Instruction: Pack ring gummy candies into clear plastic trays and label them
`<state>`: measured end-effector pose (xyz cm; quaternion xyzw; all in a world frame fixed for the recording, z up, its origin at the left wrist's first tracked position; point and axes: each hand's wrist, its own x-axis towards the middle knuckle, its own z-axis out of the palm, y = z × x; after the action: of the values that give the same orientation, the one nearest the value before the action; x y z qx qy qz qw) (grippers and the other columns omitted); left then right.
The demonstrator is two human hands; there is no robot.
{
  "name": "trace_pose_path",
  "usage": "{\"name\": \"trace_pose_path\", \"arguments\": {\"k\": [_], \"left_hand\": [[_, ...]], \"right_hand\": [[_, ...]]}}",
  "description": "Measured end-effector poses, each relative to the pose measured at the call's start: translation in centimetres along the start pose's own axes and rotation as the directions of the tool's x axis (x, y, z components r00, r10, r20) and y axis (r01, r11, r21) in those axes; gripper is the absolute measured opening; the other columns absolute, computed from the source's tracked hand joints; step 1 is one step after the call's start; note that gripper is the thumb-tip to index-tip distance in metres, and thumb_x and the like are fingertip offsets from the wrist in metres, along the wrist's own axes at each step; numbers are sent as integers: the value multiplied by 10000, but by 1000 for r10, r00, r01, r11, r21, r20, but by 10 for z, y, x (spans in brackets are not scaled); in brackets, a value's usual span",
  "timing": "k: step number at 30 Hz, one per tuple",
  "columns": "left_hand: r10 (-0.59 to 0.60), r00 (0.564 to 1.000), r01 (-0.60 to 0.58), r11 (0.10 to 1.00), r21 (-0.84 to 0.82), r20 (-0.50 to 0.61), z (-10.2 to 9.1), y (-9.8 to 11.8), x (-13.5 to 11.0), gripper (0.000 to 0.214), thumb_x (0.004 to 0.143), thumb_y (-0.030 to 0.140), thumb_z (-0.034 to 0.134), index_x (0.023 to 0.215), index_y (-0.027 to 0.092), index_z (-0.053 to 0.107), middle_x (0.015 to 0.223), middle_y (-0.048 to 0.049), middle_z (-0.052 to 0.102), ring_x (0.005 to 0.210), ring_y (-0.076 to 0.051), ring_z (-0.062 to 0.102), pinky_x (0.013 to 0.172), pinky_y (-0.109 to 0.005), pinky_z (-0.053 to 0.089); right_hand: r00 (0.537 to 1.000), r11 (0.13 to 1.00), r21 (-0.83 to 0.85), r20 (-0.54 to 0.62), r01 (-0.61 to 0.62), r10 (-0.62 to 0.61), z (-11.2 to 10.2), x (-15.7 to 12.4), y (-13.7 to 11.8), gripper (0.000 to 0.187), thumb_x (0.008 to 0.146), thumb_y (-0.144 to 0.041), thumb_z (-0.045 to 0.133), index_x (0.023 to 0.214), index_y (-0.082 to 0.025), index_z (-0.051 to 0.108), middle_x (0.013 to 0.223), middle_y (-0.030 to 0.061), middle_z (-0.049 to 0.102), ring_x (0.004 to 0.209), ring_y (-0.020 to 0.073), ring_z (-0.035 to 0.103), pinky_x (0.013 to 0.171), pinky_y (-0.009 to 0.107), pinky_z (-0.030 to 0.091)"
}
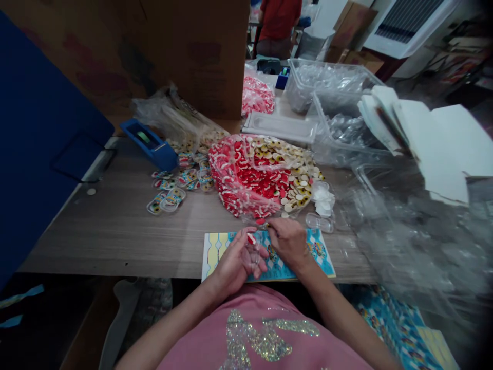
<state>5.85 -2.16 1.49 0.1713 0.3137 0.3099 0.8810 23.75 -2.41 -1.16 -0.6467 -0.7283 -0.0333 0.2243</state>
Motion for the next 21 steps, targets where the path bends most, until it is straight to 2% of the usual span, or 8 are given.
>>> {"name": "trace_pose_path", "arguments": {"k": [3, 6, 8, 11, 13, 17, 19, 21], "left_hand": [[-38, 999, 40, 995, -93, 17, -2, 3, -3, 425, 942, 497, 441, 1278, 239, 407, 831, -77, 673, 615, -198, 677, 482, -235, 477], [-46, 999, 50, 985, -166, 23, -2, 3, -1, 406, 953, 470, 442, 1293, 248, 441, 850, -75, 672, 680, -206, 679, 560, -273, 504], [-30, 1000, 30, 968, -250, 2, 2, 2, 3, 340, 962, 413, 459, 1234, 218, 519, 858, -60, 671, 687, -169, 659, 603, -260, 508], [-19, 995, -20, 924, -381, -98, 11, 5, 10, 237, 963, 273, 490, 1134, 150, 598, 809, -22, 646, 636, -86, 597, 618, -182, 479], [-44, 989, -14, 920, -392, -138, 14, 8, 13, 217, 952, 231, 506, 1118, 135, 608, 781, -13, 630, 606, -76, 575, 590, -172, 464], [-28, 990, -28, 921, -388, -136, 14, 15, 16, 228, 949, 259, 511, 1128, 145, 597, 832, -32, 640, 642, -96, 599, 601, -196, 480], [-6, 995, -31, 926, -376, -95, 13, 16, 15, 240, 958, 290, 493, 1133, 158, 590, 850, -42, 641, 667, -109, 609, 618, -213, 492], [-12, 999, -1, 947, -320, -38, 13, 17, 14, 273, 952, 350, 495, 1155, 187, 578, 830, -43, 634, 667, -135, 612, 605, -247, 499]], "right_hand": [[993, 990, 135, -110, 52, -38, -10, 2, -4, 152, 835, -110, 547, 849, -174, 684, 768, 48, 721, 712, 181, 639, 689, 299, 444], [973, 953, 272, -215, 136, -78, -28, 2, -19, 147, 847, -124, 567, 899, -204, 678, 823, 39, 740, 755, 174, 663, 720, 305, 477], [954, 927, 267, -216, 264, -209, -35, 1, -33, 172, 848, -121, 568, 937, -219, 678, 889, 42, 755, 815, 186, 677, 745, 331, 478], [903, 865, 266, -187, 425, -386, -36, -3, -49, 198, 855, -110, 549, 976, -214, 665, 983, 48, 761, 941, 206, 681, 774, 360, 467], [909, 848, 328, -161, 416, -383, -36, -7, -53, 203, 848, -102, 558, 999, -208, 644, 1025, 49, 754, 1055, 222, 654, 831, 387, 464], [943, 809, 492, -95, 322, -318, -45, -13, -47, 186, 838, -118, 570, 987, -220, 612, 1148, 66, 713, 1255, 269, 535, 965, 485, 437], [969, 789, 564, -105, 242, -222, -50, -14, -43, 154, 848, -144, 568, 970, -230, 606, 1224, 78, 669, 1293, 282, 495, 995, 517, 433], [986, 807, 568, -126, 162, -109, -54, -12, -39, 152, 852, -170, 584, 985, -236, 616, 1291, 86, 618, 1302, 293, 478, 1016, 540, 421]]}}
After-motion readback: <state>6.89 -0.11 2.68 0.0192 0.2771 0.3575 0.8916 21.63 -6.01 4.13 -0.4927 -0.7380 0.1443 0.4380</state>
